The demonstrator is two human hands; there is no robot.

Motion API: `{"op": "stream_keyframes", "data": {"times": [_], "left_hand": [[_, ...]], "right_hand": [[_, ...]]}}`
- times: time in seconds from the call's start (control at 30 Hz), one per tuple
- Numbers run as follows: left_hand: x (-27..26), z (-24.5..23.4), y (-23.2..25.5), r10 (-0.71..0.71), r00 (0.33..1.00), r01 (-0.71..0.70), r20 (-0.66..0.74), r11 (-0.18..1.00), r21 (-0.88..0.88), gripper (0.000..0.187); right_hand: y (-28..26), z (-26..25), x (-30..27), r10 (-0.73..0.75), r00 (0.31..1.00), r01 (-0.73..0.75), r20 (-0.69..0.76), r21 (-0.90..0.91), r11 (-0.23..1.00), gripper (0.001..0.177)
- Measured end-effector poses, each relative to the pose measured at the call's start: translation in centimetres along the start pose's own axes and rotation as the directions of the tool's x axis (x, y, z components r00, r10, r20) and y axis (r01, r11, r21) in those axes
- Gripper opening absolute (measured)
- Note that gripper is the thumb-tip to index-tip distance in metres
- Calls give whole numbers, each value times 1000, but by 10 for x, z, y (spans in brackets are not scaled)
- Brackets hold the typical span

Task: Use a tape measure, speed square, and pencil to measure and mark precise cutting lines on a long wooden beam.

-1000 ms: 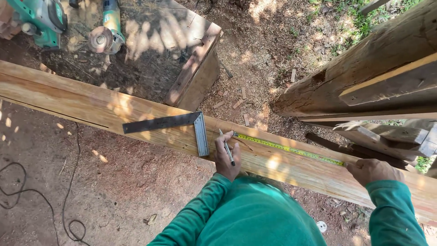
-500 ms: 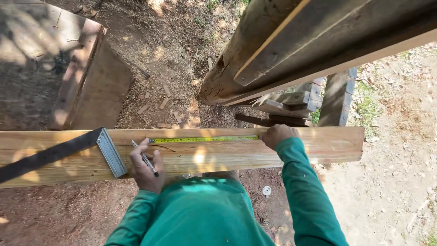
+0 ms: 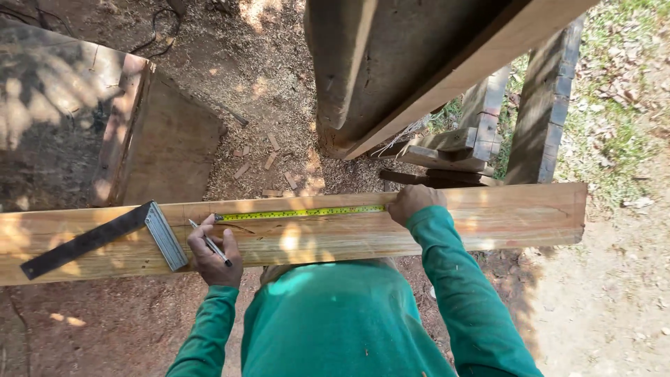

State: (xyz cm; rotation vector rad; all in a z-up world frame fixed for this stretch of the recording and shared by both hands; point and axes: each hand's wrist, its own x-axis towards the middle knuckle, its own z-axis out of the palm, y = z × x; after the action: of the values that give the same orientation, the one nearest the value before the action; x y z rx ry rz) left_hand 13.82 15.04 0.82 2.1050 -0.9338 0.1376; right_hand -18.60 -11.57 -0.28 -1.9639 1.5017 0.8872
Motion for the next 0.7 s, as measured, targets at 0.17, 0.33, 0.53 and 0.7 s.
{"op": "stream_keyframes", "data": {"times": [0.17,0.33,0.53,0.7], "left_hand": [[6,-8,-23,124,992,-126,31,991,50,29],[27,-60,-58,121,970,0,-211,869,495,47],[37,-86,-84,-36,999,19,17,803,595,50],[42,-49,-130,-135,973,223,-190,769,599,30]], "right_hand": [[9,10,-5,-84,996,85,-23,52,995,44],[41,10,-36,-137,989,142,-48,138,980,43],[79,60,-37,-79,945,166,-316,257,952,44],[80,103,-27,-115,992,126,-52,501,856,46]]}}
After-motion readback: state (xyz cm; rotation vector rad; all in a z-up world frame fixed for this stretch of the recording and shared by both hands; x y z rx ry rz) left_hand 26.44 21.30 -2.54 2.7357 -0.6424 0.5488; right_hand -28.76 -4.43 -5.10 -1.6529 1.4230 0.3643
